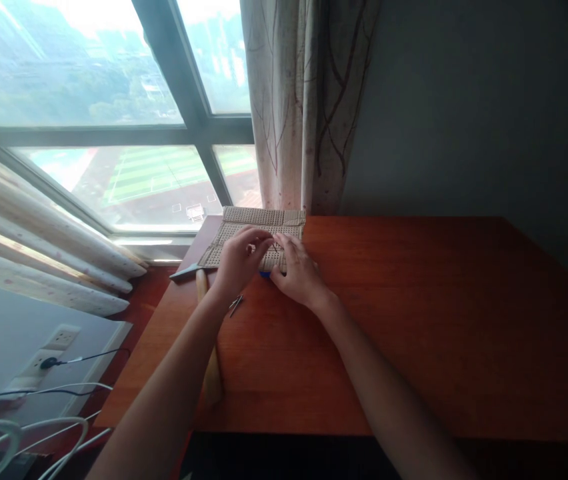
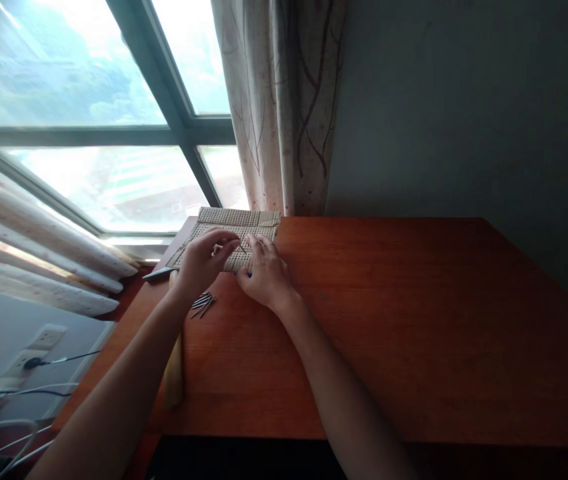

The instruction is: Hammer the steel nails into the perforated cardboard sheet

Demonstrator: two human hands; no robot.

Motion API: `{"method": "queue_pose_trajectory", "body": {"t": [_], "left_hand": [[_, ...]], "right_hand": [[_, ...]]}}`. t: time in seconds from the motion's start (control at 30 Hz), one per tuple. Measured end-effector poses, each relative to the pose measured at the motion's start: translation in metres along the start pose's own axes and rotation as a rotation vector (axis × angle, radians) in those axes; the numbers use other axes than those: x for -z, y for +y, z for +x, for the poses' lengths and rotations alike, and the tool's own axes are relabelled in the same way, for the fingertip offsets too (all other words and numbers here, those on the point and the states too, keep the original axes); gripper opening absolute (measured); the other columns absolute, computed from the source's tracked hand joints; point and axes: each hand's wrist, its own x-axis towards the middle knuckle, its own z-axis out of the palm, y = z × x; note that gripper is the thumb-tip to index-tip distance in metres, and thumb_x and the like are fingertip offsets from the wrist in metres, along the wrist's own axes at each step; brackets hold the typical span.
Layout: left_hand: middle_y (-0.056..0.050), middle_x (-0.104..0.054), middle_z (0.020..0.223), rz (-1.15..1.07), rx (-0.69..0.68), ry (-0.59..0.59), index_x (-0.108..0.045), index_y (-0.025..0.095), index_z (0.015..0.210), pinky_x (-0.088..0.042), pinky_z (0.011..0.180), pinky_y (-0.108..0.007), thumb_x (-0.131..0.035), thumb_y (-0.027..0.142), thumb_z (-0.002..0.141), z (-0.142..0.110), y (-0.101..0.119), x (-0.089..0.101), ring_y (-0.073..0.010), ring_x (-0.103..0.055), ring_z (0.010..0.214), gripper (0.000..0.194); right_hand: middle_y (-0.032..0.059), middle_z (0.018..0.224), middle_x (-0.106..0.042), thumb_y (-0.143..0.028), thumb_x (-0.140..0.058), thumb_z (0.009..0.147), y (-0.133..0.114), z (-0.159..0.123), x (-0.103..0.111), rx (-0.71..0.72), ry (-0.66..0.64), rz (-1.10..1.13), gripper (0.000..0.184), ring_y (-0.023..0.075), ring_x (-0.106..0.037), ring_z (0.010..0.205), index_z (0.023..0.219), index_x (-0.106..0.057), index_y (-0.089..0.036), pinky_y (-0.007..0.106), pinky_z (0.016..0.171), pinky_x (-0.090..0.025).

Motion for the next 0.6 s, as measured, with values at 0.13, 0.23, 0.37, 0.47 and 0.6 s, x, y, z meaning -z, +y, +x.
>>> {"method": "queue_pose_trajectory", "body": {"t": [0.13, 0.23, 0.37, 0.47, 0.6], "left_hand": [[-0.005, -0.071, 0.092, -0.114, 0.055, 0.146, -0.066, 0.017, 0.095, -0.054, 0.07, -0.026, -0.062, 0.033, 0.09, -0.007, 0.018, 0.025, -0.0137, -0.066, 0.077, 0.017], [-0.002, -0.071, 0.083, 0.092, 0.089, 0.091, -0.07, 0.019, 0.091, -0.05, 0.061, -0.024, -0.067, 0.035, 0.086, -0.026, 0.022, 0.048, -0.0119, -0.061, 0.067, 0.017], [0.0, -0.07, 0.075, 0.37, 0.051, -0.042, -0.071, 0.021, 0.094, -0.046, 0.06, -0.025, -0.063, 0.035, 0.087, -0.061, 0.001, 0.067, -0.0117, -0.057, 0.061, 0.018], [-0.003, -0.073, 0.084, 0.502, 0.053, -0.183, -0.072, 0.021, 0.091, -0.046, 0.062, -0.026, -0.058, 0.033, 0.089, -0.083, -0.022, 0.07, -0.0143, -0.061, 0.065, 0.019], [-0.004, -0.074, 0.084, 0.669, 0.098, -0.278, -0.074, 0.024, 0.09, -0.042, 0.058, -0.026, -0.056, 0.032, 0.088, -0.097, -0.039, 0.067, -0.0174, -0.065, 0.065, 0.02]], "right_hand": [[0.0156, 0.15, -0.045, -0.02, -0.053, 0.08, -0.001, -0.001, 0.0, -0.017, 0.005, -0.001, 0.067, 0.0275, -0.033, 0.146, 0.146, -0.041, -0.014, 0.047, 0.117, -0.037], [0.0161, 0.15, -0.045, -0.021, -0.053, 0.08, 0.0, -0.001, 0.0, -0.013, 0.01, 0.001, 0.067, 0.0273, -0.033, 0.146, 0.146, -0.04, -0.014, 0.046, 0.117, -0.038], [0.0178, 0.149, -0.045, -0.021, -0.053, 0.081, 0.001, 0.0, -0.001, -0.003, 0.009, -0.011, 0.068, 0.0275, -0.033, 0.146, 0.146, -0.04, -0.01, 0.045, 0.117, -0.038], [0.0178, 0.149, -0.046, -0.022, -0.052, 0.081, 0.001, 0.0, -0.001, -0.004, 0.0, -0.017, 0.067, 0.0276, -0.033, 0.146, 0.146, -0.041, -0.009, 0.045, 0.117, -0.038], [0.0178, 0.148, -0.047, -0.022, -0.051, 0.081, 0.0, 0.0, 0.0, 0.0, 0.0, -0.02, 0.067, 0.0273, -0.033, 0.145, 0.146, -0.041, -0.009, 0.044, 0.118, -0.037]]}}
